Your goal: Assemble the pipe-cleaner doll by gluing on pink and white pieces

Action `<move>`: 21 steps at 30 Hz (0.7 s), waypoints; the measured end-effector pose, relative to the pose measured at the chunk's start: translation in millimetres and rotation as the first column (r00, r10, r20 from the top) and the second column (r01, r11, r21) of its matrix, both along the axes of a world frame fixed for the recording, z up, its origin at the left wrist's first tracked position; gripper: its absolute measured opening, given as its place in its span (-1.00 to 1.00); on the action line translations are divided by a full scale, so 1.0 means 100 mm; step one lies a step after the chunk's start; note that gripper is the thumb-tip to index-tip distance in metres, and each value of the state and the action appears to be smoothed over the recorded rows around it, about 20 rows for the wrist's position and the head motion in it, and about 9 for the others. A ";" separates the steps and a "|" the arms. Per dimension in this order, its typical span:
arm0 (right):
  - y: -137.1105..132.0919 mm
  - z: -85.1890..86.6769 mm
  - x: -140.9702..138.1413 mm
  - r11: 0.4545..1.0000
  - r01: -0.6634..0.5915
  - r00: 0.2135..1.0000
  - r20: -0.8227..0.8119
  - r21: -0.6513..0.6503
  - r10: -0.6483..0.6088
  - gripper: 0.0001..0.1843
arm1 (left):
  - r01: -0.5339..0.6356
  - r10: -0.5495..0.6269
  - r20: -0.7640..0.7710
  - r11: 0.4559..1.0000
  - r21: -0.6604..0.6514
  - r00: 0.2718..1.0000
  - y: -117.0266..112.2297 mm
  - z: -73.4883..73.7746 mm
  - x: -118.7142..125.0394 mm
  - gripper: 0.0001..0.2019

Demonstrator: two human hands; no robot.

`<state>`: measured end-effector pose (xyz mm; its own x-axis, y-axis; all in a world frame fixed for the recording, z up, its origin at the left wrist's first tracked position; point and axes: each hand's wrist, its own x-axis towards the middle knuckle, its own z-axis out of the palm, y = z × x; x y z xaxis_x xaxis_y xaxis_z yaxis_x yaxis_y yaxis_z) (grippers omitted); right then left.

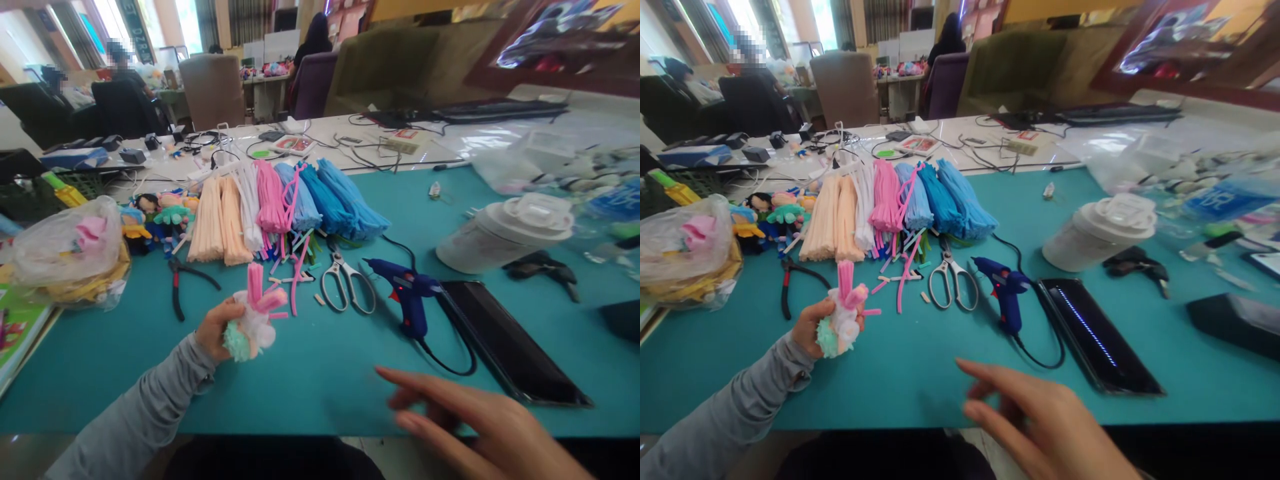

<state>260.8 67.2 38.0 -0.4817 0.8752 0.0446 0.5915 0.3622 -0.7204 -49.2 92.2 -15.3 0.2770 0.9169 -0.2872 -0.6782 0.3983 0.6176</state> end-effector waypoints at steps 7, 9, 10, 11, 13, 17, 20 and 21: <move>0.53 -0.03 -1.04 0.991 -0.104 0.941 -0.314 0.084 0.126 -0.86 | 0.031 -0.031 -0.005 0.998 0.063 1.000 0.00 0.04 0.00 -0.62; 0.63 -0.10 -1.16 0.991 -0.112 0.922 -0.363 0.079 0.133 -0.81 | 0.010 -0.008 -0.022 0.998 0.065 1.000 0.01 0.05 0.00 -0.60; 0.68 -0.13 -1.19 0.991 -0.118 0.914 -0.383 0.065 0.134 -0.75 | 0.000 0.002 -0.032 0.998 0.068 1.000 0.01 0.06 0.00 -0.60; 0.72 -0.16 -1.21 0.991 -0.125 0.906 -0.401 0.042 0.131 -0.71 | -0.011 0.014 -0.041 0.997 0.070 0.999 0.02 0.06 0.00 -0.61; 0.80 -0.19 -1.21 0.990 -0.135 0.891 -0.439 -0.025 0.111 -0.64 | -0.051 0.056 -0.071 0.996 0.068 0.996 0.03 0.07 0.02 -0.63; 0.91 -0.20 -1.09 0.989 -0.074 0.867 -0.498 -0.131 -0.001 -0.57 | -0.234 0.247 -0.196 0.969 0.085 0.949 0.04 0.12 0.05 -0.66; 0.94 -0.16 -0.96 0.990 0.005 0.839 -0.538 -0.138 -0.079 -0.59 | -0.324 0.358 -0.318 0.933 0.156 0.878 0.03 0.15 0.08 -0.71; 0.94 -0.14 -0.92 0.990 0.019 0.829 -0.552 -0.137 -0.092 -0.60 | -0.335 0.378 -0.361 0.925 0.179 0.852 0.03 0.16 0.09 -0.72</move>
<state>168.5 161.1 24.2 -0.3577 0.9159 0.1822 0.0944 0.2296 -0.9687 -39.9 94.7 0.7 -0.1862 0.9623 -0.1984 -0.4629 0.0922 0.8816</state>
